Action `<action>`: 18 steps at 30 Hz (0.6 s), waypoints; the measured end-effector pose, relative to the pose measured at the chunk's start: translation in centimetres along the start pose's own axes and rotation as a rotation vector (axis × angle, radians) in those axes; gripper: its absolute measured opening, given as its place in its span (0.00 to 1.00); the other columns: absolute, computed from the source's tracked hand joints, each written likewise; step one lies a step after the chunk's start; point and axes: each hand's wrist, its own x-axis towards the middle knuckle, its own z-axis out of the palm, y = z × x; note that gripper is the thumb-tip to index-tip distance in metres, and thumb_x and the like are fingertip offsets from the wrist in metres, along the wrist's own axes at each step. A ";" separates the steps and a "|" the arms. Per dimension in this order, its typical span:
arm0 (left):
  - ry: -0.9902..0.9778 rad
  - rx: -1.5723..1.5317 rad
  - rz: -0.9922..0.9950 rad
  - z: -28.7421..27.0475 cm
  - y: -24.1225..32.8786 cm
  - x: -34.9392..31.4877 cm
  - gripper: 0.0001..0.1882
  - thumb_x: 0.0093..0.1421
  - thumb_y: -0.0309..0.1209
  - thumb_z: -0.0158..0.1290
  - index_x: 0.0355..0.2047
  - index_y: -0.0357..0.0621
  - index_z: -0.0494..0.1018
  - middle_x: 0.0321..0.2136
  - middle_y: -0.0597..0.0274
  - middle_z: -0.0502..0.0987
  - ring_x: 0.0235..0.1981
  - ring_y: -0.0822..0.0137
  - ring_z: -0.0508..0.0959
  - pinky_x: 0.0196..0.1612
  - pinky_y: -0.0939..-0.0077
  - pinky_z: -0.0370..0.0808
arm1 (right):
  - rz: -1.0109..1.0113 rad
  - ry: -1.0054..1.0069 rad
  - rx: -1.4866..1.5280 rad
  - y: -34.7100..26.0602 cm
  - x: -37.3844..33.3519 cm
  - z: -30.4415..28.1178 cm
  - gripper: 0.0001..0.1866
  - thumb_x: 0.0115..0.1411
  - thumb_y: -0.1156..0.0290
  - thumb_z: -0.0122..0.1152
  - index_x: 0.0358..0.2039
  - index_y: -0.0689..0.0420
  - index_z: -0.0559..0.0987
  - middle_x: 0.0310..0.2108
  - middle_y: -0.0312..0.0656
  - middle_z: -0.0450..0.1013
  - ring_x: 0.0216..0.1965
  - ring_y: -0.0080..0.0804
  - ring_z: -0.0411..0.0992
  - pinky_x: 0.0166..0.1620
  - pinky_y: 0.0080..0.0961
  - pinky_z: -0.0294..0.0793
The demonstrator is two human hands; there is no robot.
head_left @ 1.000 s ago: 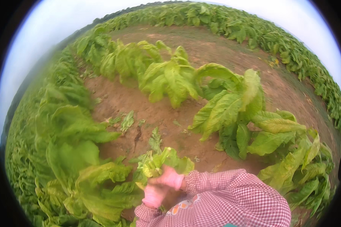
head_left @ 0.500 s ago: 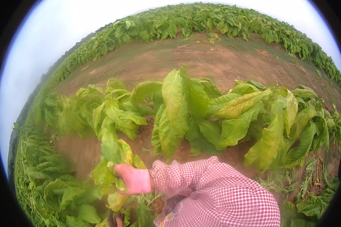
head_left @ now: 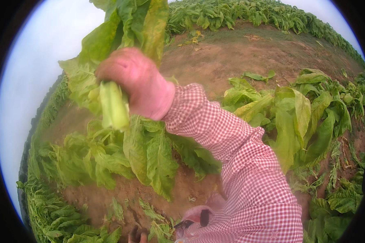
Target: The person harvests tobacco leaves from plants in a field. The person repeatedly reaches for individual leaves, detaches them from the stalks, and holds them in hand while moving along the rows.
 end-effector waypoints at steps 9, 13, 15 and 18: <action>-0.213 -0.118 -0.118 6.1 1.6 2.2 0.21 0.56 0.20 0.50 0.51 0.35 0.65 0.41 0.57 0.75 0.42 0.68 0.74 0.44 0.77 0.71 | 1.546 -0.701 -1.049 18.6 -7.7 -19.4 0.39 0.51 0.73 0.60 0.61 0.54 0.53 0.65 0.45 0.40 0.62 0.47 0.51 0.59 0.37 0.62; -0.305 0.011 -0.183 7.4 1.1 2.6 0.23 0.55 0.19 0.51 0.53 0.35 0.64 0.43 0.55 0.74 0.43 0.67 0.74 0.46 0.76 0.71 | 1.752 -0.766 -1.075 16.6 -18.8 -26.8 0.25 0.49 0.67 0.60 0.50 0.57 0.71 0.51 0.51 0.67 0.52 0.44 0.66 0.53 0.33 0.66; -0.352 0.049 -0.166 7.6 0.1 3.3 0.24 0.55 0.18 0.51 0.53 0.35 0.63 0.42 0.56 0.74 0.42 0.67 0.74 0.45 0.76 0.71 | 1.714 -0.648 -1.042 13.2 -21.6 -30.5 0.23 0.49 0.66 0.60 0.47 0.57 0.73 0.47 0.50 0.71 0.50 0.44 0.68 0.52 0.33 0.67; -0.434 0.042 -0.138 8.3 0.6 4.5 0.24 0.55 0.17 0.51 0.53 0.35 0.63 0.41 0.55 0.74 0.41 0.68 0.74 0.45 0.76 0.72 | 1.495 -0.005 -0.927 8.0 -23.3 -32.5 0.15 0.51 0.73 0.58 0.41 0.60 0.76 0.40 0.47 0.74 0.41 0.35 0.73 0.45 0.25 0.70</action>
